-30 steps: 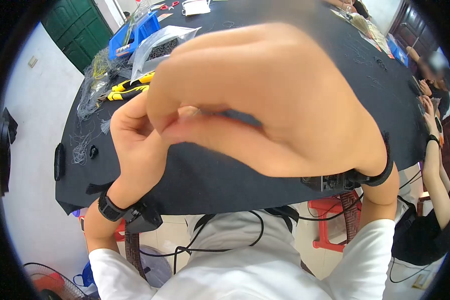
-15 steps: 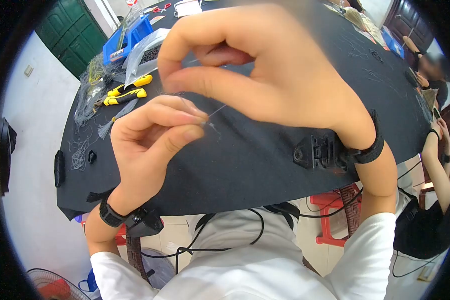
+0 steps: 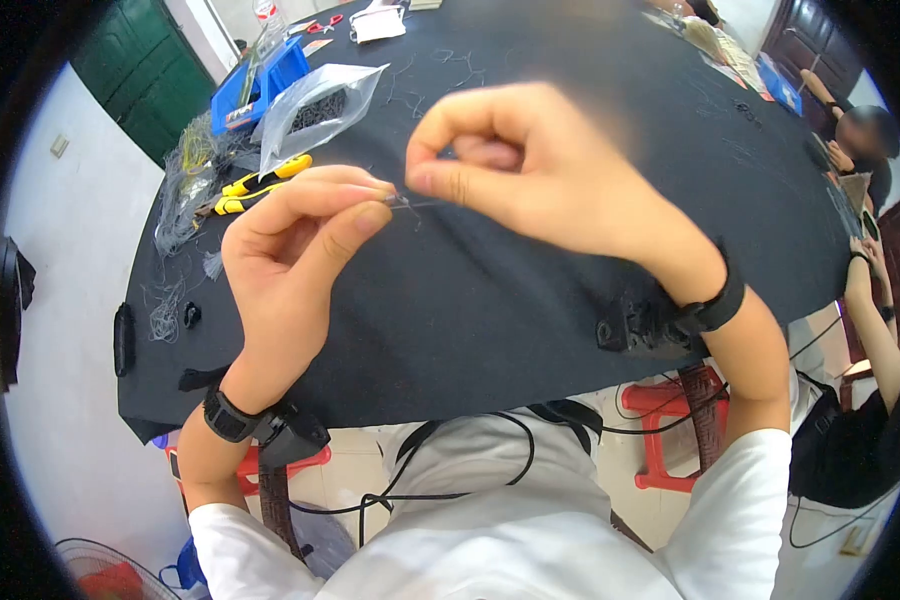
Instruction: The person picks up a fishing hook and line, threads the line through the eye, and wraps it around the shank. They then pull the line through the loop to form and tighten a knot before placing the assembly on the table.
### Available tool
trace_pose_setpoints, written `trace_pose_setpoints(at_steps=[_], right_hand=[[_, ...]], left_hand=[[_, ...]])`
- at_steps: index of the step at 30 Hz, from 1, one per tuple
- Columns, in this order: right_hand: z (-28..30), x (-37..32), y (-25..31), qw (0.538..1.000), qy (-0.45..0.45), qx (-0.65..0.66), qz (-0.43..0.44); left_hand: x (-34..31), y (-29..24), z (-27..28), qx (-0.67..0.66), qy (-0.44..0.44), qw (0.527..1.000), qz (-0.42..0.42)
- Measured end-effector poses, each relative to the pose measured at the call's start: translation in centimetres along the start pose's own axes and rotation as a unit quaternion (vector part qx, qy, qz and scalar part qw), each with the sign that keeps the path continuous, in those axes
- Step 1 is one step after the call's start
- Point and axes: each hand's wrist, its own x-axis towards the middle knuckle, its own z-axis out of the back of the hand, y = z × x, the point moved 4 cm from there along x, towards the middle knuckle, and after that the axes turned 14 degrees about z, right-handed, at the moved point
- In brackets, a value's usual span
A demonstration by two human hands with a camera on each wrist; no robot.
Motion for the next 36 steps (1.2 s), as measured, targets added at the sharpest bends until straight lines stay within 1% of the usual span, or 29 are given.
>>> trace_pose_setpoints(at_steps=[2, 3, 5, 6, 7, 8, 10, 11, 14, 17, 20, 21, 24, 27, 30, 33, 36], right_hand=[[-0.8, -0.5, -0.2, 0.998, 0.003, 0.046, -0.044], [-1.1, -0.7, -0.5, 0.996, -0.008, 0.07, -0.05], [-2.1, -0.7, -0.9, 0.993, -0.022, 0.116, -0.027], [-2.5, -0.7, -1.1, 0.99, -0.029, 0.139, -0.016], [-2.8, -0.8, -1.5, 0.986, -0.013, 0.164, -0.035], [-3.1, -0.9, -1.5, 0.982, -0.014, 0.185, -0.033], [-3.9, -1.2, -1.6, 0.973, -0.015, 0.229, -0.031], [-4.0, -1.2, -1.8, 0.971, -0.011, 0.239, -0.009], [-3.6, -1.4, -2.5, 0.976, 0.019, 0.213, -0.038], [-3.9, -1.9, -3.9, 0.972, 0.066, 0.206, -0.091], [-4.0, -2.5, -4.7, 0.955, 0.021, 0.266, -0.129], [-3.8, -2.6, -4.5, 0.925, -0.028, 0.341, -0.166], [-2.9, -2.8, -5.5, 0.921, -0.104, 0.339, -0.161], [-2.5, -2.4, -4.8, 0.977, -0.12, 0.164, -0.071], [-2.4, -2.4, -5.0, 0.976, -0.126, 0.17, -0.042], [-2.8, -2.2, -4.4, 0.971, -0.112, 0.21, -0.027], [-3.4, -2.3, -4.5, 0.964, -0.087, 0.249, -0.032]], left_hand=[[0.2, 0.0, 0.1, -0.016, -0.016, 1.0, -0.006], [0.3, 0.1, 0.3, -0.016, -0.018, 1.0, -0.007], [0.7, -0.1, 0.6, -0.027, -0.016, 0.999, -0.018], [0.9, 0.1, 0.7, -0.049, -0.02, 0.999, -0.004], [0.9, 0.4, 0.7, -0.071, -0.024, 0.997, 0.01], [0.9, 0.7, 0.8, -0.093, -0.028, 0.995, 0.025], [0.9, 1.0, 0.9, -0.092, -0.037, 0.994, 0.05], [1.0, 1.1, 1.0, -0.092, -0.039, 0.993, 0.06], [1.3, 1.8, 1.4, -0.083, -0.06, 0.991, 0.091], [1.6, 2.7, 2.2, -0.089, -0.082, 0.984, 0.131], [1.7, 3.6, 2.7, -0.087, -0.081, 0.981, 0.152], [1.8, 3.6, 2.9, -0.086, -0.083, 0.98, 0.158], [2.1, 3.7, 3.3, -0.091, -0.101, 0.98, 0.148], [2.1, 3.2, 2.7, -0.053, -0.073, 0.988, 0.127], [2.0, 3.1, 2.4, -0.028, -0.06, 0.989, 0.135], [2.1, 3.2, 2.1, 0.007, -0.024, 0.994, 0.107], [2.1, 3.5, 1.9, 0.038, 0.0, 0.996, 0.085]])
